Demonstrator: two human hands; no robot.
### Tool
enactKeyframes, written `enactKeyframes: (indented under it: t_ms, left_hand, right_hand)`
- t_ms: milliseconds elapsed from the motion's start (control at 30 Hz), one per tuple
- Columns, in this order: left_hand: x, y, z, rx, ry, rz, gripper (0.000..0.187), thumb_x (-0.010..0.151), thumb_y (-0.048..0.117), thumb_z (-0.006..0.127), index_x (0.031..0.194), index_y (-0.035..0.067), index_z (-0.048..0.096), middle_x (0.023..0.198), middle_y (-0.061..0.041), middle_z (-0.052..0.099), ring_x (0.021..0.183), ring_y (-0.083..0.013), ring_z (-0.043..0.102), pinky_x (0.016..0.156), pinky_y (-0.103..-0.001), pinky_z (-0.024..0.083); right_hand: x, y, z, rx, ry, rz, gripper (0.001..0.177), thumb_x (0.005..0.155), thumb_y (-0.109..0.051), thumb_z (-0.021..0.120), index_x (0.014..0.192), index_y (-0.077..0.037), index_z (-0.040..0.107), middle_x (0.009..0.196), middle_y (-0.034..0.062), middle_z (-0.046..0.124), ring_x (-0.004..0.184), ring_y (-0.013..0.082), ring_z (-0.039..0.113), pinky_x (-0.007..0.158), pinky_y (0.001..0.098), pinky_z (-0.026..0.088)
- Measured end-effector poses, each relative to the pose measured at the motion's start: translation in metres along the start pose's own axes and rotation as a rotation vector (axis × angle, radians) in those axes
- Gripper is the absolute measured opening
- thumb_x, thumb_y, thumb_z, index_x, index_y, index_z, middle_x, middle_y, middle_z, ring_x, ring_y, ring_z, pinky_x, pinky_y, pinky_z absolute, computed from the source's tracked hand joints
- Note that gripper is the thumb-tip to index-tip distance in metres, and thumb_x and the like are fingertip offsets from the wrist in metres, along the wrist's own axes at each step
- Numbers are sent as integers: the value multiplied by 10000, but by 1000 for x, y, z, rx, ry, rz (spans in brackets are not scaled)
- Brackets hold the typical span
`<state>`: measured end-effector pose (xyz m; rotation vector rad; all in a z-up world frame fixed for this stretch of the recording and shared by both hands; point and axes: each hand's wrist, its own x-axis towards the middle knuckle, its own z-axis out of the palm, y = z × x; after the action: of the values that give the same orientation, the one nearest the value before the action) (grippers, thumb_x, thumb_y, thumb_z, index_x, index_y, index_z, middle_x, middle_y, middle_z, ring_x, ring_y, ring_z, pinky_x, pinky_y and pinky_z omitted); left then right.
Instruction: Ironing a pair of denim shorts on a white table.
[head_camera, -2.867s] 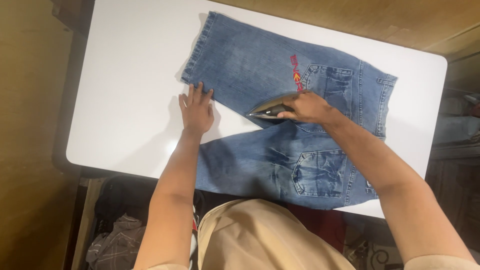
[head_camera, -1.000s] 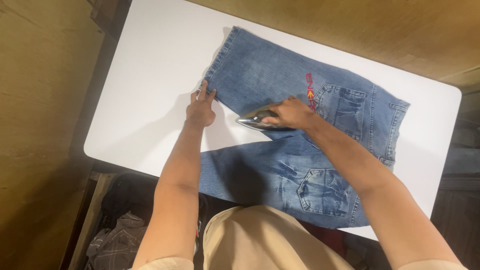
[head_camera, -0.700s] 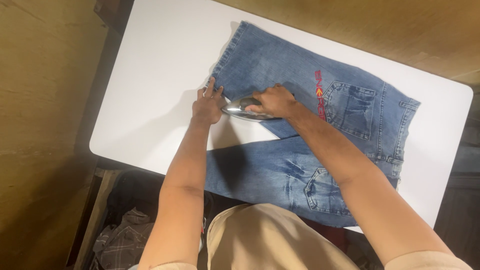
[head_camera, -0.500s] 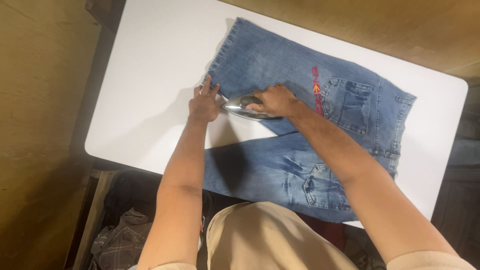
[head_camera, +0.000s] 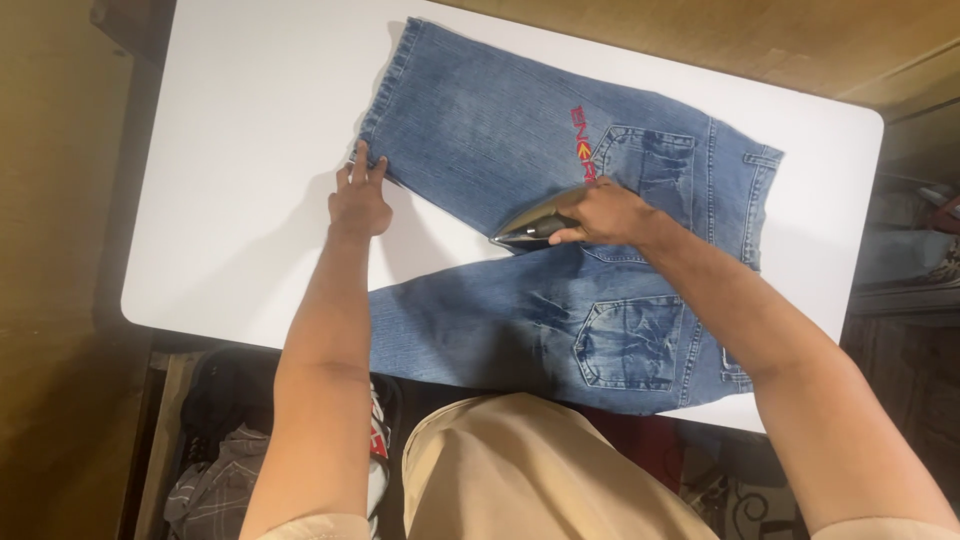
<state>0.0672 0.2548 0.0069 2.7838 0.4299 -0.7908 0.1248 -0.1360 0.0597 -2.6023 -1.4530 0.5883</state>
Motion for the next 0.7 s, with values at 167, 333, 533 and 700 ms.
enactKeyframes:
  t_ms: [167,333,533,700]
  left_hand:
    - [4,1,2,19,-5,-18,911,865,32,558,1645,332,194,1726,59,-142,1566,-275,156,1164,-456,403]
    - [4,-1,3,20,-24,-17,904,874,42,539,1652,332,181,1727,59,-142,1571,-273,149,1161,-463,408]
    - [9,-7,5,-13,39,43,874,876,78,562,1644,322,223,1736,48,-93,1562,-294,173,1174,-413,405]
    - [-8,1,-11,-82,-44,-7,814,933,357,650,1615,340,206,1707,64,-98,1568,-270,129,1173,-386,392]
  right_hand:
    - [6,-4,10,-66,27,-60,607,903,-651,591,1067,-88,749,906,121,760,878,338,728,885,491,547]
    - [35,-30,2,-25,36,-52,636,918,-679,540,1066,-93,740,943,97,761,857,317,732,926,486,520]
    - [95,-59,1,-101,48,22,676,922,-717,503,1135,-115,724,799,118,749,797,307,732,938,525,498]
    - [117,-74,-12,-20,-3,143,698,940,-729,474,1153,-110,716,752,137,750,774,333,737,977,554,479]
